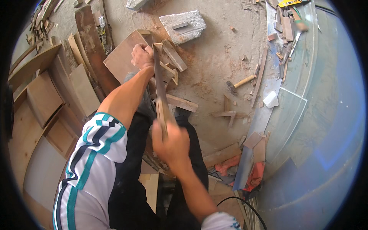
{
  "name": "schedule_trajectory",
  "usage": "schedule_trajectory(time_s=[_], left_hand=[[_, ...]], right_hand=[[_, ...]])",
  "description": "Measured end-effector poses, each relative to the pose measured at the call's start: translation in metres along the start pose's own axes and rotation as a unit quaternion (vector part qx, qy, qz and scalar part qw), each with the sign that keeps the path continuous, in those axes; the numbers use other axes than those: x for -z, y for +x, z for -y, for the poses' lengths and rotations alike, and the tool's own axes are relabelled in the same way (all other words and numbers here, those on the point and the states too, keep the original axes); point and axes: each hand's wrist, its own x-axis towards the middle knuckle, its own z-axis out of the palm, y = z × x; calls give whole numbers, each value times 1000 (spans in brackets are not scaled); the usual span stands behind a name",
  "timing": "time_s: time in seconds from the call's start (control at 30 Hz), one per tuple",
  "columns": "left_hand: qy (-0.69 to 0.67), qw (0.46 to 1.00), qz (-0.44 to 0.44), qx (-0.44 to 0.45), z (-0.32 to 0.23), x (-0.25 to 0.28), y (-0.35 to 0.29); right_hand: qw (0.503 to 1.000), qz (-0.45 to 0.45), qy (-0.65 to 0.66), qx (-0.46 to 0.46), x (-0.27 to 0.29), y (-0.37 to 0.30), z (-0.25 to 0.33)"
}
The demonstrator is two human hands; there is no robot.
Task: The person sits on the floor and uses a hand saw to cut a small piece of wood that is resting on a concrete block. They hold the wood steady with one hand and saw with the other, eventually separating the piece into two parts.
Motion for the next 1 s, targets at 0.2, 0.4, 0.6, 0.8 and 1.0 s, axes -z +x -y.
schedule_trajectory(time_s=[0.2, 0.4, 0.6, 0.8, 1.0], left_hand=[[10, 1000, -8, -6, 8, -7, -3], [-9, 1000, -2, 7, 1, 1, -1], [-16, 999, -32, -14, 4, -12, 9], [-19, 1000, 12, 1, -2, 6, -3], [-29, 997, 61, 26, -20, 19, -4]], right_hand=[[999, 2, -27, -23, -50, 116, -1], [998, 50, 2, -30, 12, 0, 34], [996, 36, -68, -37, -65, 157, 8], [991, 82, -40, -101, 12, 0, 34], [998, 33, -62, 7, -61, 136, -28]])
